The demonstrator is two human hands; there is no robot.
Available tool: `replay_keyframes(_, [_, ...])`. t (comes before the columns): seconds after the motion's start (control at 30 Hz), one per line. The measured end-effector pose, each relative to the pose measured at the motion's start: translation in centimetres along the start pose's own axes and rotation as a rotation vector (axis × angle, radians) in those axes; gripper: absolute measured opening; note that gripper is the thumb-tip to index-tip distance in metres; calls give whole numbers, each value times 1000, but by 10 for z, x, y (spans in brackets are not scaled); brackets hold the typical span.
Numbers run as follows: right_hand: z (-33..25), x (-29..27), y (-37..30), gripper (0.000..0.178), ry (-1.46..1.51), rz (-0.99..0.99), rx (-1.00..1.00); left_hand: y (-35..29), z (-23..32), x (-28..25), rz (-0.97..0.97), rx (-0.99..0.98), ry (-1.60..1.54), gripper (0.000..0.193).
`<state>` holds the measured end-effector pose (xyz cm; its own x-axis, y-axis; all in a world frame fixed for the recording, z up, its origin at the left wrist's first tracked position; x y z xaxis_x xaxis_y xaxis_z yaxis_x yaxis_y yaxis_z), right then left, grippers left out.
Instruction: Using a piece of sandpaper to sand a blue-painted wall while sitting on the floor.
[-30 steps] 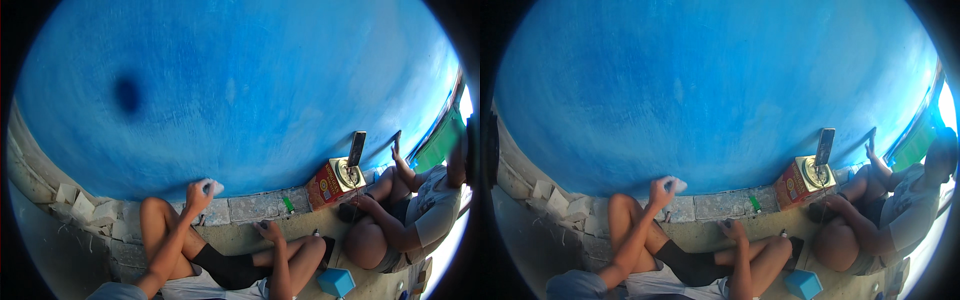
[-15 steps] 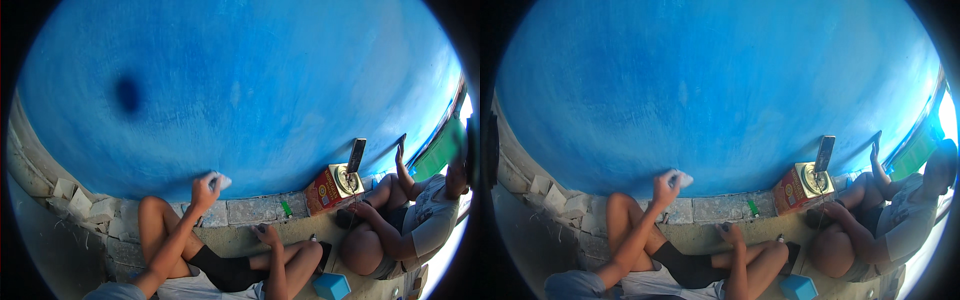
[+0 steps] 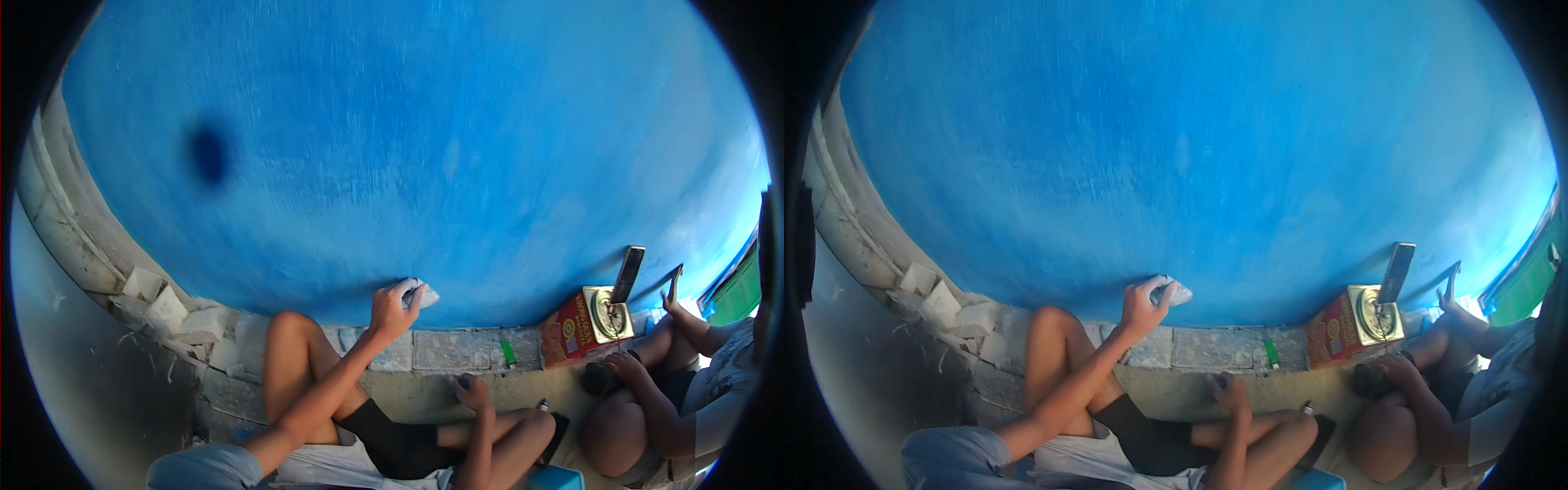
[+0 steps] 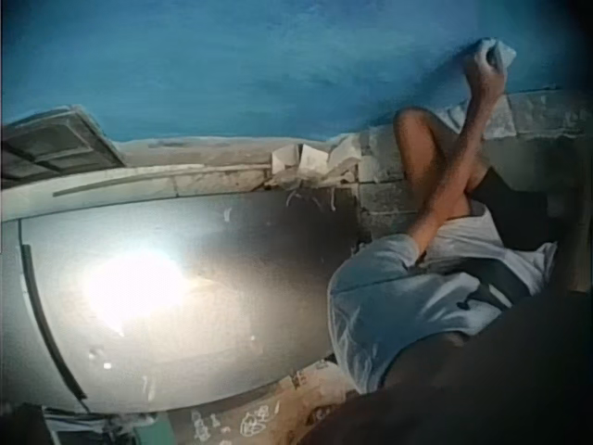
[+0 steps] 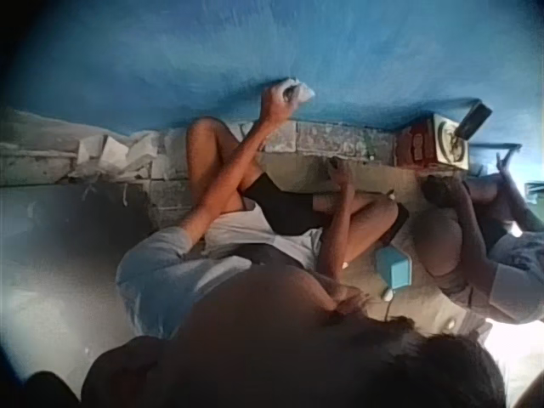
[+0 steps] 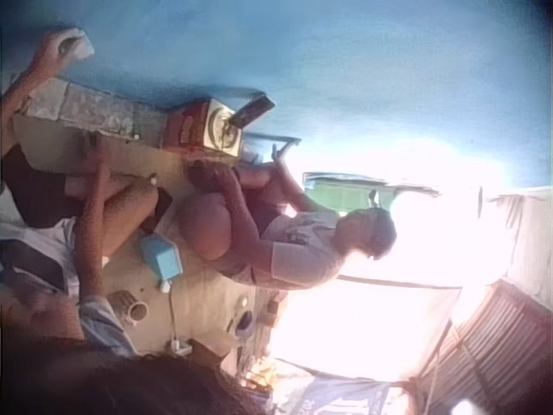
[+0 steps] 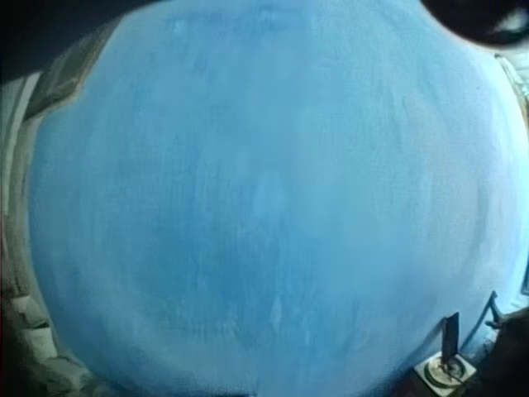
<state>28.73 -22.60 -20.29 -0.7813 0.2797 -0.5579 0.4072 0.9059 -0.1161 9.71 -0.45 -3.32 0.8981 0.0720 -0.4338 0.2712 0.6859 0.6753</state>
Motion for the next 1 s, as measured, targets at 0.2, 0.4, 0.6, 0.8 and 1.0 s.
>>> replay_keyframes(0.2, [-12, -4, 0, 43, 43, -12, 116, -6, 5, 4, 92, -72, -107, 17])
replay_keyframes(0.4, [1, -1, -1, 44, 128, -32, 125, -7, 8, 3, -74, -79, -24, 15])
replay_keyframes(0.6, [4, 2, 8, 45, 22, -53, 86, 23, 19, -6, 151, -72, -89, 17])
replay_keyframes(0.8, [2, 1, 9, 47, 46, -46, 108, -28, 1, 23, -107, -1, 128, 15])
replay_keyframes(1.0, [6, 11, 9, 52, 12, -52, 101, 56, 53, -8, -28, 43, 56, 16])
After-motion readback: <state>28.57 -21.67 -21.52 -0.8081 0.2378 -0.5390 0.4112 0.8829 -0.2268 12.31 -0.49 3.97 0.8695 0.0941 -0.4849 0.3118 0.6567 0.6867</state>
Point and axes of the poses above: each hand's wrist, its own y-axis towards the middle knuckle, its own x-axis out of the palm, z = x × y, the point moved 1 cm from there along y, towards the middle knuckle, and after that the axes turned 10 degrees about y, right-handed, at the moved point
